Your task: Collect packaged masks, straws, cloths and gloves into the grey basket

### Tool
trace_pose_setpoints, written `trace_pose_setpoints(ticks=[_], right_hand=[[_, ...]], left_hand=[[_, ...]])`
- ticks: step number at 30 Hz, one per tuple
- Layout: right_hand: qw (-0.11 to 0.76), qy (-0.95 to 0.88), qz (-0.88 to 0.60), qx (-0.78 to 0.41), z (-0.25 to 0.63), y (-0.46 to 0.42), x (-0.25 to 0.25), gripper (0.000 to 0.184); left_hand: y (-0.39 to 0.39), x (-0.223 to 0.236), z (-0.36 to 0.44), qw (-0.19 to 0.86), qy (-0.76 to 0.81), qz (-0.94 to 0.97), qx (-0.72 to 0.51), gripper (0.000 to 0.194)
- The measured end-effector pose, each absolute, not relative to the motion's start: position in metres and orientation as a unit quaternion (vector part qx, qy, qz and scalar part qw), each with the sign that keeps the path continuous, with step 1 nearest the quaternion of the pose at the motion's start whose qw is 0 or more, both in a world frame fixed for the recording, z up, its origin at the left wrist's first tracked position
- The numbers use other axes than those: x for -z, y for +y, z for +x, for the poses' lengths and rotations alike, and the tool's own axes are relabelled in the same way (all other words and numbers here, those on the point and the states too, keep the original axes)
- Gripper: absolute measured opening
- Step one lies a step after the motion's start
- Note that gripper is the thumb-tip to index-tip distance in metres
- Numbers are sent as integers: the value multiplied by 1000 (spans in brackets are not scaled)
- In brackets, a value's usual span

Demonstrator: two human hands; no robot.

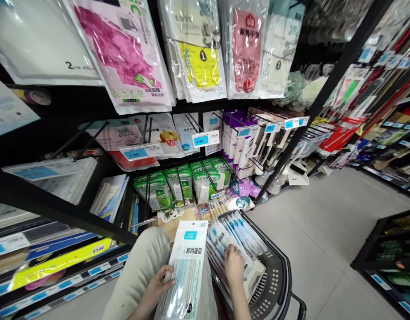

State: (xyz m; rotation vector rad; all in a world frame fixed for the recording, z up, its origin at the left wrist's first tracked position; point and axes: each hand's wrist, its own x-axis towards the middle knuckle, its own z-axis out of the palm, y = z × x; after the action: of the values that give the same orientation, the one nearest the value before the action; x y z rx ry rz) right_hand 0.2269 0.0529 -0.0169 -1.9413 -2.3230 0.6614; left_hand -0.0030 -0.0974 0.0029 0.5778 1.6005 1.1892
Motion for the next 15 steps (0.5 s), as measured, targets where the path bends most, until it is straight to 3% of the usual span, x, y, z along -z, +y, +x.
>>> trace_pose_setpoints(ticks=[2, 7, 11, 15], right_hand=[[79, -742, -608, -270, 225, 34, 3, 33], [279, -537, -480, -634, 197, -12, -6, 41], [355, -384, -464, -715, 180, -20, -8, 50], [395, -303, -420, -759, 185, -12, -21, 43]], left_hand=[[-100, -4, -1, 513, 656, 233, -503, 34], [-95, -10, 8, 507, 651, 257, -502, 31], [-88, -31, 20, 466, 682, 298, -479, 39], [-88, -66, 31, 492, 607, 390, -487, 73]])
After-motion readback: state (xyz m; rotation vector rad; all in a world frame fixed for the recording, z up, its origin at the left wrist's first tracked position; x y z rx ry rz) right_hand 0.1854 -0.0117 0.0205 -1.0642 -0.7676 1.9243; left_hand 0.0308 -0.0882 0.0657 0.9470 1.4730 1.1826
